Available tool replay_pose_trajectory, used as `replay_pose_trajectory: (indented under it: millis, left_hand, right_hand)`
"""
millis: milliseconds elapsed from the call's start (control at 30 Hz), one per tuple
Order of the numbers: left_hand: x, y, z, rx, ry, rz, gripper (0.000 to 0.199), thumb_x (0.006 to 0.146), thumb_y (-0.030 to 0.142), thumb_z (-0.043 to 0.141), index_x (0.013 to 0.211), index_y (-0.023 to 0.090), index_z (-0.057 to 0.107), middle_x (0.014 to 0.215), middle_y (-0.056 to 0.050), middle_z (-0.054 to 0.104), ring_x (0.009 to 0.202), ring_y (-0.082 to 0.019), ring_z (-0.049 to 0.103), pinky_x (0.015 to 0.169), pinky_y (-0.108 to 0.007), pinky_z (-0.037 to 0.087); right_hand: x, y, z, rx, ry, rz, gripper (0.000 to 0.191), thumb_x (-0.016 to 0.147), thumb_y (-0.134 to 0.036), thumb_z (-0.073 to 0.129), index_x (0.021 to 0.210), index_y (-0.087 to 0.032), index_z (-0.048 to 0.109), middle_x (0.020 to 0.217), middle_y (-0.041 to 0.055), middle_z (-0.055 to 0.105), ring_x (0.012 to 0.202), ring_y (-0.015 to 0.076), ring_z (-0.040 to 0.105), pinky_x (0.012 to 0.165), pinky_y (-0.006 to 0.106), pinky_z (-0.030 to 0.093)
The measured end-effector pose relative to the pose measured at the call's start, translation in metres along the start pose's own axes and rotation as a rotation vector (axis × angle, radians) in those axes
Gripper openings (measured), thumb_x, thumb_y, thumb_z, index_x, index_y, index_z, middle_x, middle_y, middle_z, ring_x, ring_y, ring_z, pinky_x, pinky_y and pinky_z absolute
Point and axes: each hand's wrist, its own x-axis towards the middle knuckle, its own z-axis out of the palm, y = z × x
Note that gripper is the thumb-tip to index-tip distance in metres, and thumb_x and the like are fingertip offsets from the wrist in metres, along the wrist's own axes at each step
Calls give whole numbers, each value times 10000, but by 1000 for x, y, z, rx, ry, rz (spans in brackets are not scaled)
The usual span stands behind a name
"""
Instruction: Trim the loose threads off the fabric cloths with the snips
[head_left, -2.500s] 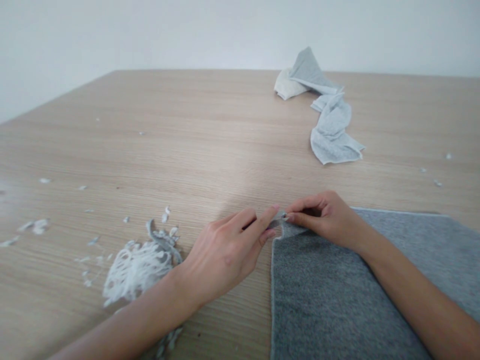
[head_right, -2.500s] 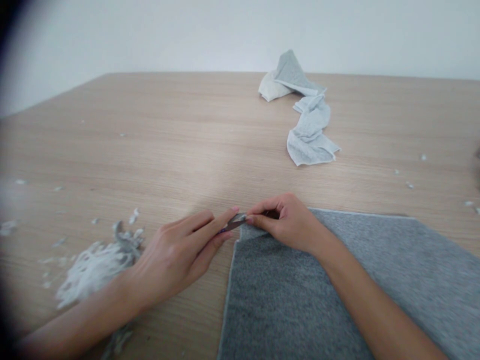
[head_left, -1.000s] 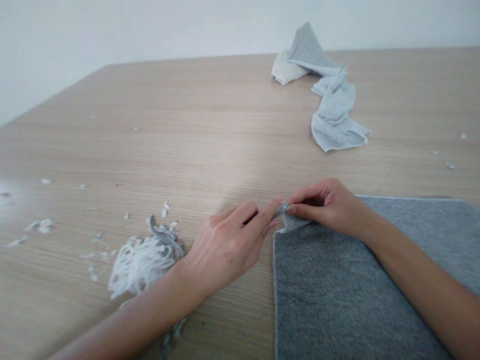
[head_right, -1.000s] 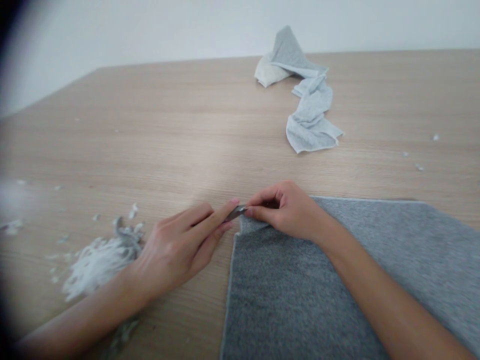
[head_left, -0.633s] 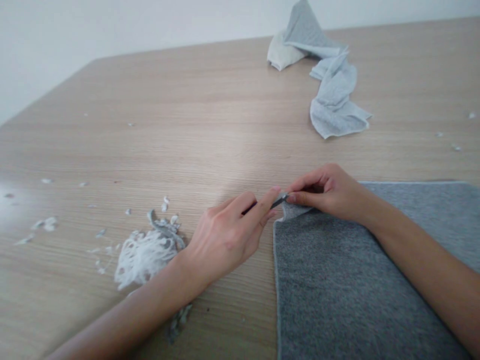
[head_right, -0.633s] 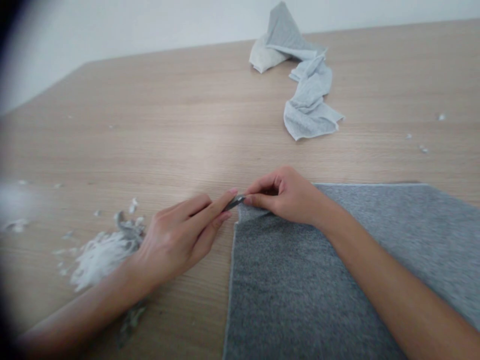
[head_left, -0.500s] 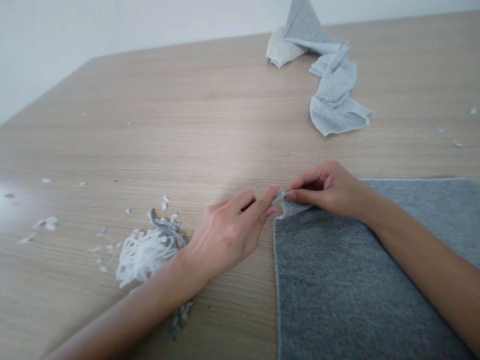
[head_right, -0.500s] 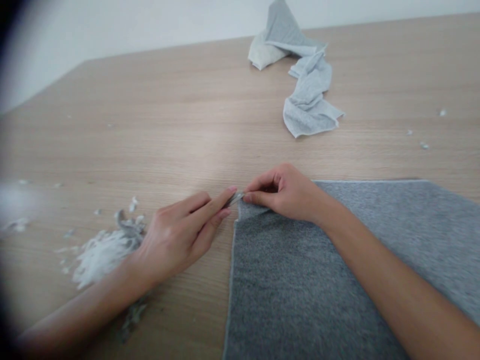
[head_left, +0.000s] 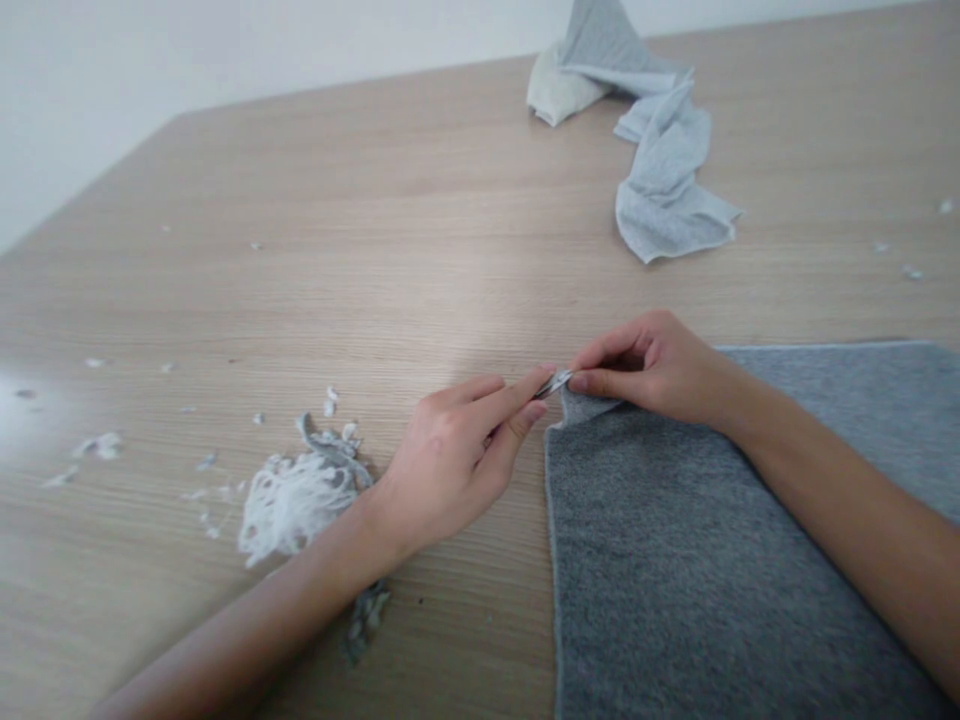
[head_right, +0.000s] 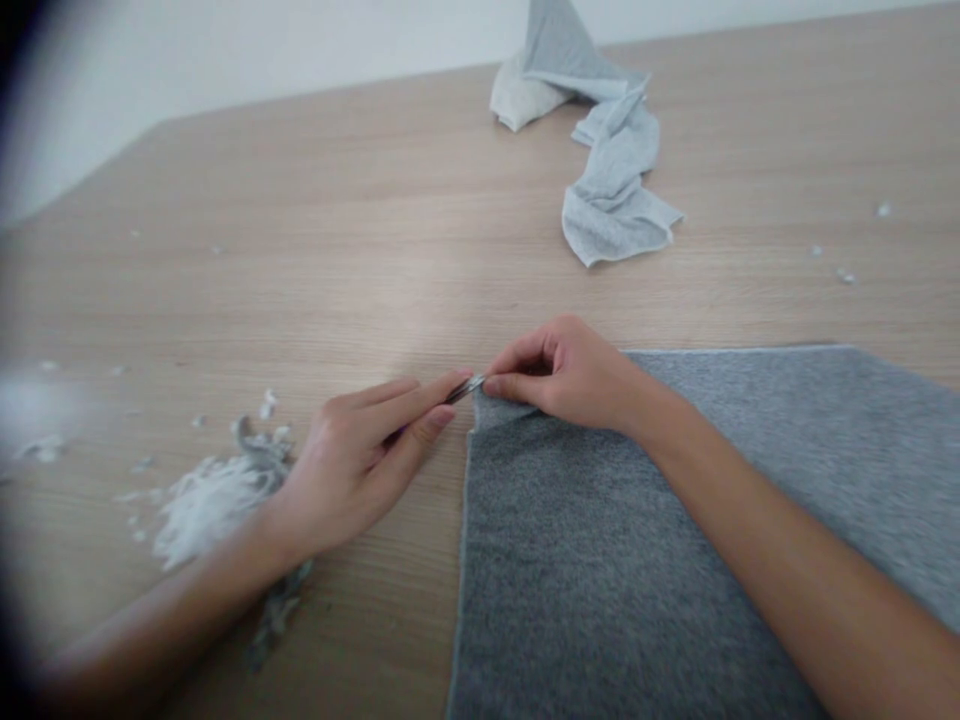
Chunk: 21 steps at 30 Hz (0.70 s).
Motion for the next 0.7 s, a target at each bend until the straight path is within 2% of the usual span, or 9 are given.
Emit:
replay_pose_trajectory:
  millis: [133,200,333,467,700]
  left_hand:
    - [0,2,-2,-145,-24,-73,306,1007,228,531,1274,167,669,943,-36,755,769,-120,677,692,-244,499]
    - [0,3,-2,-195,-38,-117,301,1009,238,532,1275,214,672,1043,-21,771,873,-126,709,753,-237,516]
    - [1,4,-1,-272,-39,-207,296,1008,265,538,1268,271,678,1112,7,770,994,-136,720,830,-218,536]
    - [3,6,-4,-282,-64,-249,301,1001,294,547,1276,300,669,1143,22,760,1018,-154,721,826,-225,554]
    - [3,5,-13,-203,-58,-267,291,994,352,532,1233,326,696,1128,24,764,926,-179,738,752,-263,582]
  right_hand:
    - [0,1,0,12,-2,-13,169,794,-333,735,830,-186,811,748,18,760,627,132,634,574,250,467]
    - [0,2,0,16,-1,-16,147,797,-304,729,833,-187,810,748,16,761,631,131,639,579,247,473]
    - [-1,2,0,12,5,0,125,797,-273,723,826,-187,808,717,9,750,610,125,631,560,240,467]
    - [0,1,0,31,0,10,110,782,-271,736,796,-183,801,729,12,755,616,125,634,563,238,470]
    - [1,6,3,27,8,3,121,795,-277,734,831,-185,804,696,-2,756,600,120,641,567,233,470]
